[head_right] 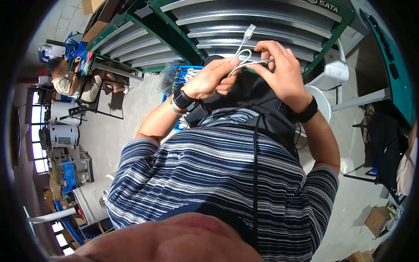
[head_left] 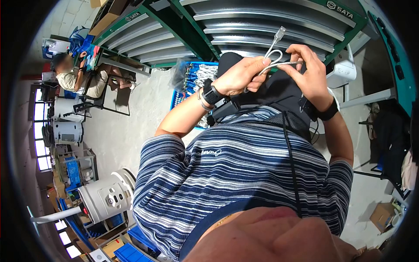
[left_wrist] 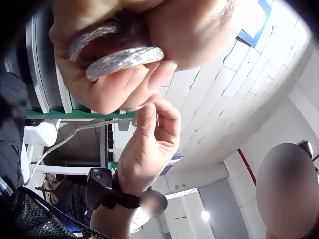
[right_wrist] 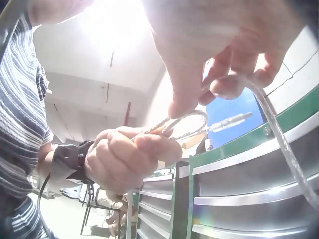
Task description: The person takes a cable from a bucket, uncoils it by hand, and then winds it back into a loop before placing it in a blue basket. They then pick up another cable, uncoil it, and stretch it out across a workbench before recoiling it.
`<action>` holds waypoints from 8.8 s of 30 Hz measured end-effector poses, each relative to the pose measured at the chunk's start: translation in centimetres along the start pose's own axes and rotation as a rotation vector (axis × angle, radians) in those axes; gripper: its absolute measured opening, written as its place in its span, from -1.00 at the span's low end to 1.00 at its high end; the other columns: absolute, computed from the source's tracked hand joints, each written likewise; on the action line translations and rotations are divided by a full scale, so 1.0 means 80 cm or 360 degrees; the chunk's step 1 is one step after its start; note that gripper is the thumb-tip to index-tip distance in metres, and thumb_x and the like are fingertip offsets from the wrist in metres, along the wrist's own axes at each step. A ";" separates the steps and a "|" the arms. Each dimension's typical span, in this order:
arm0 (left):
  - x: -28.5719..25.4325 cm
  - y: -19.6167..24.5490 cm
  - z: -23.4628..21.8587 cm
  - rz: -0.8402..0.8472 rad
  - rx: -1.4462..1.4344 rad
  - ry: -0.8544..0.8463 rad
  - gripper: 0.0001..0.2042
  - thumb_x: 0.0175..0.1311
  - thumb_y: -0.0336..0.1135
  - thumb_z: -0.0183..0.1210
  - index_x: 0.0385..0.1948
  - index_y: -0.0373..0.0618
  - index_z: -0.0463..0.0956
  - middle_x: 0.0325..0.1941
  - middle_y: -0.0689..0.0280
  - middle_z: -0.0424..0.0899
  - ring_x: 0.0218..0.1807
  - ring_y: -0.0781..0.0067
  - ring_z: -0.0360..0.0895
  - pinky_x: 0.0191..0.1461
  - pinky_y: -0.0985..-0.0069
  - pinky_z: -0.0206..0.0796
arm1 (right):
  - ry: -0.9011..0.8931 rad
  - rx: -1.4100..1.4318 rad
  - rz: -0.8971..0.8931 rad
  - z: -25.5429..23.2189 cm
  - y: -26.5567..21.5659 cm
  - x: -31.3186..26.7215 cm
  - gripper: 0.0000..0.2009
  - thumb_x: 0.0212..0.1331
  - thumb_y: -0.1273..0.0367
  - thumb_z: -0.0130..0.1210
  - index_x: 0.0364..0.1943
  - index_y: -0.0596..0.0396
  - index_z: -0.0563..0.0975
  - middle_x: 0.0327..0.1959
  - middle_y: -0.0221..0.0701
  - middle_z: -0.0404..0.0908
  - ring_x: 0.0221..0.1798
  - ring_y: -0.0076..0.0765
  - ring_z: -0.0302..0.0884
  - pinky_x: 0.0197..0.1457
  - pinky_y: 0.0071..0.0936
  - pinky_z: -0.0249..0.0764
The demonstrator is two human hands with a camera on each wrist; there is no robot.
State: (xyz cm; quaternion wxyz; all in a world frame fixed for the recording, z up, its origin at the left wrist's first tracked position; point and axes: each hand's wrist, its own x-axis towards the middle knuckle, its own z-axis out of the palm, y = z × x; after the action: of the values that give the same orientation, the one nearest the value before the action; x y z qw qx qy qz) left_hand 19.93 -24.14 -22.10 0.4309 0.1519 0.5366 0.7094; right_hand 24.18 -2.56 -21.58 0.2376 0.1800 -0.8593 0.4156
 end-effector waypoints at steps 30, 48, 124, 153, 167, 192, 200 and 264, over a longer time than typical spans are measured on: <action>-0.011 -0.014 0.000 0.0069 0.0577 -0.0009 -0.62 0.54 -0.03 -0.16 -0.38 -0.15 0.39 -0.66 0.53 0.21 -0.67 0.73 0.12 -0.60 0.69 0.00 | -0.0211 -0.0301 0.0073 0.010 -0.012 0.027 -0.67 -0.08 0.37 0.21 -0.18 0.08 0.42 -0.58 -0.34 0.46 -0.45 -0.19 0.54 -0.26 -0.31 0.44; -0.012 -0.022 -0.021 -0.0425 0.0068 -0.0544 -0.68 0.52 -0.05 -0.11 -0.38 -0.08 0.29 -0.66 0.56 0.13 -0.69 0.79 -0.03 -0.67 0.76 -0.20 | -0.0809 -0.0378 -0.0544 -0.012 -0.006 0.025 -0.84 0.09 0.39 0.14 -0.25 0.13 0.59 -0.39 -0.31 0.55 -0.28 -0.17 0.55 -0.17 -0.28 0.41; -0.043 0.001 -0.022 0.0010 0.1721 -0.0338 -0.64 0.31 -0.03 0.20 -0.28 -0.22 0.46 -0.55 0.17 0.55 -0.46 0.25 0.59 -0.39 0.39 0.35 | -0.1641 -0.0174 -0.0298 -0.016 -0.016 0.037 -0.85 0.32 0.36 0.00 -0.32 0.17 0.40 -0.48 -0.12 0.51 -0.35 0.16 0.46 -0.36 -0.09 0.32; -0.027 -0.010 -0.026 0.0625 0.1930 -0.0306 -0.64 0.28 -0.07 0.21 -0.48 -0.26 0.49 -0.65 0.09 0.46 -0.54 -0.02 0.48 -0.47 0.26 0.25 | -0.1767 0.0190 -0.0200 -0.014 0.002 0.034 -0.71 0.39 0.27 -0.10 -0.41 0.23 0.38 -0.58 -0.06 0.40 -0.44 0.18 0.38 -0.36 -0.08 0.26; 0.020 -0.027 -0.009 0.0398 0.1633 -0.0103 -0.62 0.38 -0.29 0.12 0.11 -0.24 0.26 -0.21 0.02 0.67 -0.15 0.09 0.66 -0.15 0.36 0.41 | -0.1771 0.0364 -0.0242 0.023 0.050 0.043 -0.70 0.37 0.26 -0.07 -0.31 0.27 0.50 -0.46 -0.21 0.58 -0.39 -0.09 0.52 -0.22 -0.26 0.44; 0.045 -0.031 -0.009 0.0034 0.0442 0.0463 -0.74 0.49 -0.10 -0.03 -0.41 0.01 0.29 -0.60 0.61 0.09 -0.60 0.77 -0.03 -0.54 0.68 -0.17 | -0.0499 0.0208 0.0254 0.022 0.048 -0.020 -0.78 0.31 0.30 -0.08 -0.33 0.15 0.50 -0.46 -0.13 0.60 -0.31 0.16 0.54 -0.27 -0.05 0.42; 0.049 -0.033 -0.002 0.0372 0.0763 0.0587 -0.70 0.40 -0.06 0.12 -0.37 -0.10 0.41 -0.64 0.55 0.34 -0.66 0.80 0.20 -0.63 0.72 0.00 | -0.0461 0.0096 0.0072 0.036 0.030 -0.017 -0.80 0.31 0.34 -0.06 -0.28 0.21 0.49 -0.49 -0.08 0.57 -0.38 0.16 0.53 -0.33 -0.12 0.41; 0.055 -0.038 0.002 -0.0337 0.0600 -0.0010 -0.58 0.52 0.05 -0.17 -0.32 -0.15 0.41 -0.59 0.47 0.32 -0.66 0.72 0.16 -0.63 0.77 0.00 | -0.0634 -0.0544 0.0189 0.012 0.028 -0.012 -0.60 -0.04 -0.04 0.28 -0.53 0.03 0.68 -0.64 -0.27 0.59 -0.48 -0.10 0.62 -0.40 -0.28 0.51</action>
State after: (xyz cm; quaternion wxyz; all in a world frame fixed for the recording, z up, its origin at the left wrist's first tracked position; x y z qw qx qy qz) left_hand 18.89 -20.47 -25.85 0.4687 0.1748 0.6715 0.5466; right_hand 23.61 -1.90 -24.01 0.0660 0.1647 -0.9559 0.2342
